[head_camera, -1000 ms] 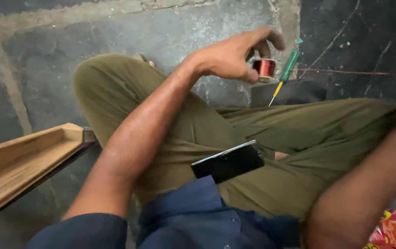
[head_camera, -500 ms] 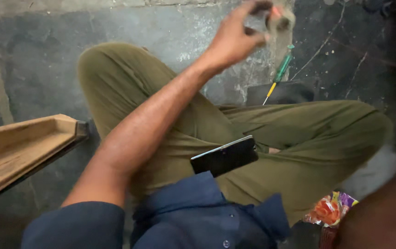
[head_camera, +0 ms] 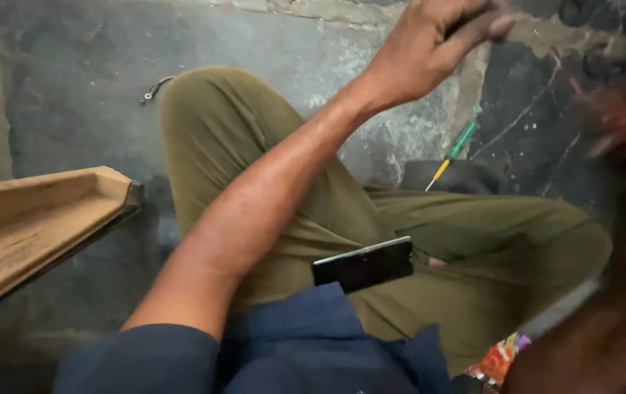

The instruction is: The person sits on the floor and winds copper wire by hand around a small cylindrical object. They repeatedly wrap the wire, adjust the coil, and continue winding until the end of the clip.

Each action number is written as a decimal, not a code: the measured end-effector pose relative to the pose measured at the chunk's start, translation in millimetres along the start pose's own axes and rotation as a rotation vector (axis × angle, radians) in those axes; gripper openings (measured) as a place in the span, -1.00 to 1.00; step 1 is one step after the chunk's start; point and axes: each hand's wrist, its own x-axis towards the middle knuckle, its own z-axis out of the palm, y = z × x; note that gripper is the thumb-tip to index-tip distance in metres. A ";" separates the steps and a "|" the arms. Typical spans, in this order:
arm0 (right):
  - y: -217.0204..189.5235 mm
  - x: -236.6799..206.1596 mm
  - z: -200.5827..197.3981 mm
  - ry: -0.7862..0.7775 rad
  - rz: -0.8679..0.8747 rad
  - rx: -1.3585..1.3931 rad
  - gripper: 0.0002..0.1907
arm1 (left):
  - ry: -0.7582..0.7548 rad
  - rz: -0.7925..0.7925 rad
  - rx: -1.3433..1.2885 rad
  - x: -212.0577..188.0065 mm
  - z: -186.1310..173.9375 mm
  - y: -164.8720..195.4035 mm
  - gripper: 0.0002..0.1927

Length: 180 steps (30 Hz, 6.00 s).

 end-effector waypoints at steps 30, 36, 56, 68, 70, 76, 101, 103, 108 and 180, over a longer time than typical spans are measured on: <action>82.7 -65.7 31.5 -0.276 0.239 0.038 -0.70 | -0.265 0.358 0.280 -32.3 27.0 10.6 -0.78; 113.8 -39.4 30.1 0.113 0.245 -0.615 -0.71 | -0.394 0.351 0.243 -55.7 34.1 24.3 -0.78; 106.2 -52.3 27.4 0.060 0.289 0.550 -0.61 | -0.512 0.262 0.284 -43.1 17.8 36.1 -0.79; 120.1 -12.3 43.0 0.223 0.267 -0.188 -0.62 | -0.533 0.243 0.278 -57.6 29.1 30.9 -0.78; 110.9 -9.6 39.0 0.225 0.266 0.249 -0.61 | -0.586 0.080 0.399 -48.8 20.5 26.4 -0.81; 104.3 -23.8 49.8 -0.535 0.214 0.255 -0.62 | -0.386 -0.009 0.595 -16.8 -24.2 23.9 -0.76; 164.8 6.3 47.7 0.289 0.358 0.204 -0.54 | -0.640 0.048 0.324 -39.8 28.0 22.2 -0.78; 164.0 -2.7 43.0 0.157 0.400 0.930 -0.51 | -0.628 0.009 0.441 -31.5 26.0 21.4 -0.74; 159.2 -13.7 56.7 -0.576 0.237 0.188 -0.54 | -0.381 -0.132 0.520 -14.1 6.2 33.8 -0.79; 172.8 13.2 66.7 0.029 0.368 -0.257 -0.63 | -0.422 -0.001 0.466 -39.2 27.2 45.3 -0.78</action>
